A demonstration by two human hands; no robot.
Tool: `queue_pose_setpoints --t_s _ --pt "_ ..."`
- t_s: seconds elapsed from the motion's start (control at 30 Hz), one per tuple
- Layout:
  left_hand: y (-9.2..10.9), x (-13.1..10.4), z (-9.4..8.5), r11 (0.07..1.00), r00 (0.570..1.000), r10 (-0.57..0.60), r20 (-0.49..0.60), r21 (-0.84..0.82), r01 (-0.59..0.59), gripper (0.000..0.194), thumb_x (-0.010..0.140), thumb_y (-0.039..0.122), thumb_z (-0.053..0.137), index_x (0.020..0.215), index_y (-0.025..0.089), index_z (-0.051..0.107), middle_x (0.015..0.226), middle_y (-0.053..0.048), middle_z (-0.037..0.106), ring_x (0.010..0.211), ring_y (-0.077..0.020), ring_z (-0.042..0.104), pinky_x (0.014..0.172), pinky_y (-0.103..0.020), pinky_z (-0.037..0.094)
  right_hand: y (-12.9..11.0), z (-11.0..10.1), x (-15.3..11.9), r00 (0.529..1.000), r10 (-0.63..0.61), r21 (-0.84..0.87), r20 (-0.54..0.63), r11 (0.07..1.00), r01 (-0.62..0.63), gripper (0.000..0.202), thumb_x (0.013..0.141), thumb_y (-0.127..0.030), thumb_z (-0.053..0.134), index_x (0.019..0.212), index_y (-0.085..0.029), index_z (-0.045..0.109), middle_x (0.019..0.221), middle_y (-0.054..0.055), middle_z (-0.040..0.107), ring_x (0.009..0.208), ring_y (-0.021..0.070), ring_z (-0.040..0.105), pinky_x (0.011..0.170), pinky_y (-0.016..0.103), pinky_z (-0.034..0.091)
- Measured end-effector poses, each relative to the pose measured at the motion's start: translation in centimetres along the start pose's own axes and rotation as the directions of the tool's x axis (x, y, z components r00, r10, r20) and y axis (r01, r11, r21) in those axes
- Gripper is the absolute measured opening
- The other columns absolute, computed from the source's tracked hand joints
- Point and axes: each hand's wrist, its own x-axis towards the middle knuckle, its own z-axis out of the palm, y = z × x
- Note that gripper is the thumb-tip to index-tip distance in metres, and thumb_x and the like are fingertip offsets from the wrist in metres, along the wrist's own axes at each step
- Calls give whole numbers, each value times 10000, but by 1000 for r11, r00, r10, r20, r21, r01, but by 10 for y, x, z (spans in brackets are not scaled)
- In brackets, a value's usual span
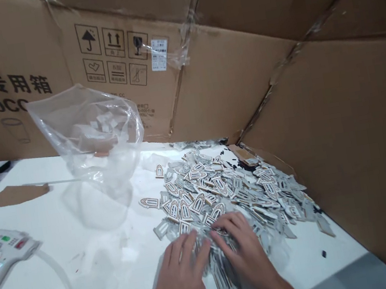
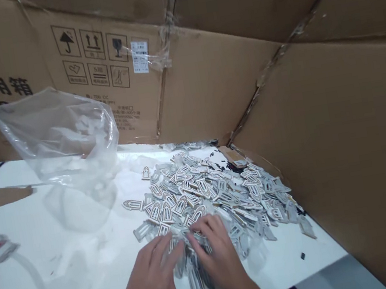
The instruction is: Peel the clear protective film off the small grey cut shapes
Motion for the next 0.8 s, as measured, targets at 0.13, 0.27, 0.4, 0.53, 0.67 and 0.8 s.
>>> queue_pose_setpoints --t_s 0.13,0.27,0.4,0.53,0.67,0.8 --pt "-14 16 -5 988 988 91 122 114 -105 629 973 72 640 1583 219 600 1625 -64 648 1404 -343 568 1180 -516 454 -13 15 -35 998 -56 9 2 998 56 236 1060 -288 726 1295 -302 705 1250 35 718 1195 214 620 1043 351 550" --pt "-21 24 -3 997 988 60 144 47 -68 385 1007 48 662 1361 191 708 1340 -82 755 1153 -337 636 1042 -524 503 -18 33 -42 993 -118 -63 31 991 120 590 1002 -273 798 1556 -340 604 1482 33 695 1323 270 596 1116 439 490" --pt "-29 28 -11 1000 993 -16 121 -22 19 178 1096 111 588 1136 192 742 1122 -91 758 1060 -332 635 950 -511 492 -22 45 -36 1000 -2 127 -11 992 3 356 1066 -276 691 1413 -337 740 1304 33 788 1261 294 628 1132 514 414" --pt "-41 34 -24 975 988 -146 44 -163 152 216 1130 175 560 973 200 706 1006 -87 745 1022 -311 639 907 -464 468 -28 48 -19 998 44 282 -37 959 -32 265 1063 -334 666 1275 -284 816 1206 69 798 1191 282 665 1104 488 476" --pt "-52 49 -34 876 940 -334 -63 -388 286 255 1150 316 545 948 218 666 973 -62 739 959 -267 656 878 -411 468 -33 50 18 986 135 440 -96 894 -80 352 997 -475 760 1241 -224 799 1237 107 783 1124 257 721 1027 421 581" --pt "-66 64 -38 682 861 -505 -59 -639 356 368 1140 488 513 903 224 612 863 -33 699 809 -221 667 770 -346 506 -39 56 65 967 244 637 -74 757 -142 723 803 -632 910 1336 -171 747 1205 156 793 1030 253 780 884 368 661"
